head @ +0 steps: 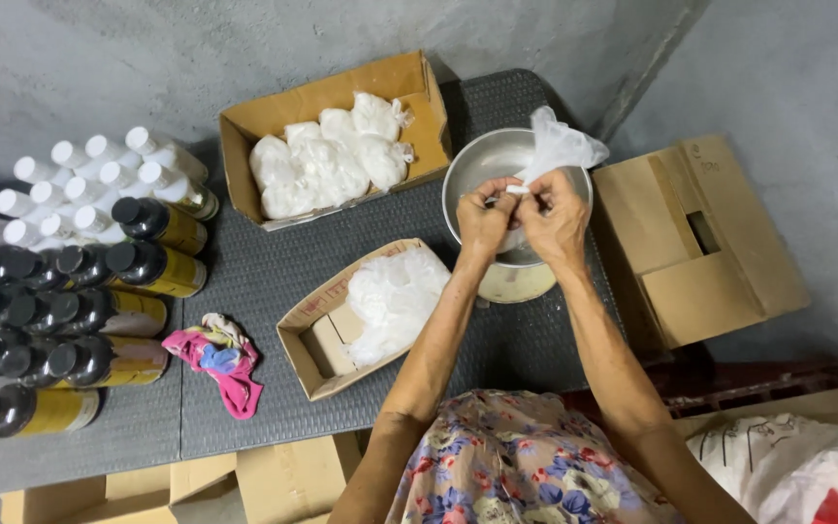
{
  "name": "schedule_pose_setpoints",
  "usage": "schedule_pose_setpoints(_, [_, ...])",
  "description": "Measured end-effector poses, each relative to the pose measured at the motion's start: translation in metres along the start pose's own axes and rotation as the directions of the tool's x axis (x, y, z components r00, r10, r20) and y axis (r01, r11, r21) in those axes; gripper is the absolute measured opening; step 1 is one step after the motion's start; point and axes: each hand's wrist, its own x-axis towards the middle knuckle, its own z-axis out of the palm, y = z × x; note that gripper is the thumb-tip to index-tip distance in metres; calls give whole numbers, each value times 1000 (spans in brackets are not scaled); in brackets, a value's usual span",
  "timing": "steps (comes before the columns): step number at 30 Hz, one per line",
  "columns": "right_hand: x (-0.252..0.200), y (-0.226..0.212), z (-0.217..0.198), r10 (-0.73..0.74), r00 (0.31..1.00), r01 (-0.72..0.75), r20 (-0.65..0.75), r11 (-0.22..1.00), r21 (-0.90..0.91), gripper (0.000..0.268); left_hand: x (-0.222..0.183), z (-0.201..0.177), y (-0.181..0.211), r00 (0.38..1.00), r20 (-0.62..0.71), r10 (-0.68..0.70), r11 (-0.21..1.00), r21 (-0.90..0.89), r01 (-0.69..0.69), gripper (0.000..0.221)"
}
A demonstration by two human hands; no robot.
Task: Pack white powder from a large sack into smaller plastic bags, weigh them on a scale, seal them, and place them into a cardboard box.
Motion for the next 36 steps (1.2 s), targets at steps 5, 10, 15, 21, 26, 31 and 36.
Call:
schedule_pose_setpoints(5, [6, 38, 8, 115, 992, -125, 54, 962, 242, 13, -2, 5, -20, 1000, -26, 2, 993, -120, -5, 15])
schedule_pose_setpoints(10, [11, 46, 3, 154, 982, -176, 105, 951, 254, 12, 11, -9, -27, 994, 93, -59, 982, -173, 74, 13])
schedule_pose_setpoints(15, [12, 46, 3, 195, 966, -232, 169, 942, 242, 11, 26, -16, -39, 972, 202, -119, 975, -163, 153, 14])
schedule_pose_setpoints(21, [13, 30, -12, 219, 933, -300, 286, 912, 280, 9, 6, -9, -30, 984, 136, -115, 948, -282, 149, 15])
schedule_pose_setpoints(26, [13, 33, -13, 313, 883, -424, 348, 850, 311, 8, -7, -6, -34, 999, 52, -8, 987, -161, 16, 20])
schedule_pose_setpoints(31, [4, -29, -20, -176, 977, 186, 117, 979, -86, 10, -3, -5, -31, 995, -93, -23, 997, -77, 16, 20])
schedule_pose_setpoints(36, [15, 2, -25, -141, 963, 116, 230, 986, 118, 4, -8, -5, -27, 995, -72, -67, 986, -158, 55, 25])
